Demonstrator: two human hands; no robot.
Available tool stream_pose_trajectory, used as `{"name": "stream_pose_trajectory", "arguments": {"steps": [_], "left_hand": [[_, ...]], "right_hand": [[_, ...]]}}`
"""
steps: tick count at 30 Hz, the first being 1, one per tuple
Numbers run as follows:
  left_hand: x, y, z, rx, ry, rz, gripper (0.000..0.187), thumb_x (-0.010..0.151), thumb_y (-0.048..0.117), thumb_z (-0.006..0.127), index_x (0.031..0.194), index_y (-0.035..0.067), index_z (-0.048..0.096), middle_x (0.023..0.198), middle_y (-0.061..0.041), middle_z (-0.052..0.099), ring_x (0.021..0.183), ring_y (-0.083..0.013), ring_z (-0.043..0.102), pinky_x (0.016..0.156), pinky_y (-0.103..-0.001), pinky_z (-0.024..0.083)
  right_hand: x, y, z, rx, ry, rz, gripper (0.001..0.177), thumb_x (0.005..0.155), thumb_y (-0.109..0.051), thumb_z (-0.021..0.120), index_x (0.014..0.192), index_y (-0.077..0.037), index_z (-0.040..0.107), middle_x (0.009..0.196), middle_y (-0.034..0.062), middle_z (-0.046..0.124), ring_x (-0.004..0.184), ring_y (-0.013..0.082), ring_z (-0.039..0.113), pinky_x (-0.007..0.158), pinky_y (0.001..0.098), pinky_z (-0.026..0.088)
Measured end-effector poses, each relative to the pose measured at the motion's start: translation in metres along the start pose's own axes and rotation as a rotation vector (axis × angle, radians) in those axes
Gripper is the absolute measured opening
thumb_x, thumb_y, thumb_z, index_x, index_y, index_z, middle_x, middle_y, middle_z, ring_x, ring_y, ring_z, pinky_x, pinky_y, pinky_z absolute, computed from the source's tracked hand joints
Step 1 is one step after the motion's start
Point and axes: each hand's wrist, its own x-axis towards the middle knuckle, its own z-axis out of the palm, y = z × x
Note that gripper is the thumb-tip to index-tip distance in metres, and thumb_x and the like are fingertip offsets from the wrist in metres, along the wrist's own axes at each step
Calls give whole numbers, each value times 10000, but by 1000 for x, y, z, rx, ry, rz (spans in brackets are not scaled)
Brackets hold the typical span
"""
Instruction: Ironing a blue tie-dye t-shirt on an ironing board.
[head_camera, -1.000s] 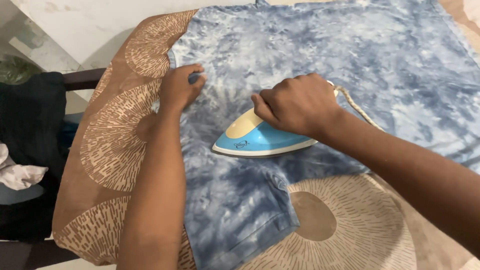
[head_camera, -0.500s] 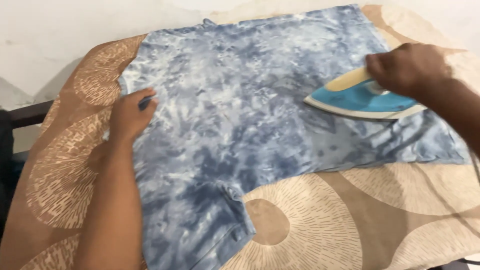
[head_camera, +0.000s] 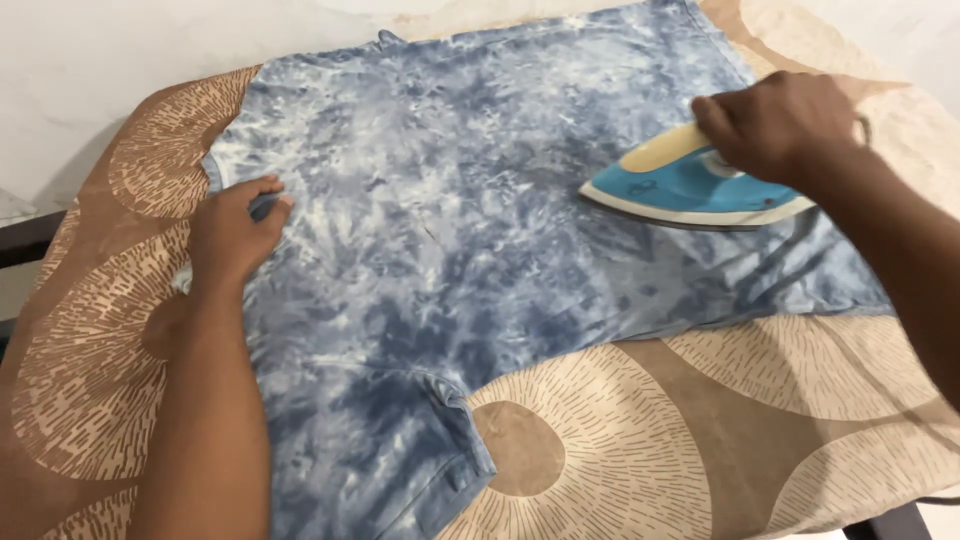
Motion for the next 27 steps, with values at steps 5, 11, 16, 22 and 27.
{"name": "stream_pose_trajectory", "arguments": {"steps": [5, 11, 16, 22, 27], "left_hand": [[2, -11, 6, -16, 5, 21, 339, 917, 331, 778, 1181, 118, 781, 1131, -120, 765, 1052, -318, 725, 906, -410, 552], [5, -6, 2, -27, 3, -38, 348, 895, 350, 776, 1164, 129, 787, 1097, -121, 768, 1013, -319, 730, 872, -415, 553], [7, -11, 2, -104, 32, -11, 309, 978, 349, 697, 1160, 112, 778, 1042, -139, 771, 953, -306, 749, 826, -401, 562], [10, -7, -2, -146, 11, -132, 332, 1071, 334, 550, 1106, 103, 785, 981, -136, 776, 898, -297, 756, 775, -408, 553], [5, -2, -3, -37, 42, -8, 312, 1069, 292, 555, 1109, 97, 795, 1005, -162, 762, 913, -349, 733, 770, -437, 550]], "right_hand": [[1, -88, -28, 94, 90, -163, 551, 1113, -551, 348, 1047, -282, 824, 696, 91, 718, 524, 298, 634, 538, 465, 509], [15, -204, -48, 161, 234, -391, 514, 1083, -535, 406, 930, -283, 827, 761, 130, 731, 651, 379, 683, 621, 516, 539], [22, -297, -63, 240, 259, -521, 515, 1060, -534, 431, 875, -259, 824, 758, 119, 729, 653, 374, 699, 599, 519, 551], [33, -349, -60, 341, 410, -642, 528, 1042, -506, 496, 730, -208, 802, 661, 113, 702, 598, 354, 684, 566, 483, 550], [39, -343, -57, 362, 443, -671, 535, 1040, -475, 508, 674, -202, 788, 608, 97, 679, 550, 325, 673, 532, 462, 539]]}}
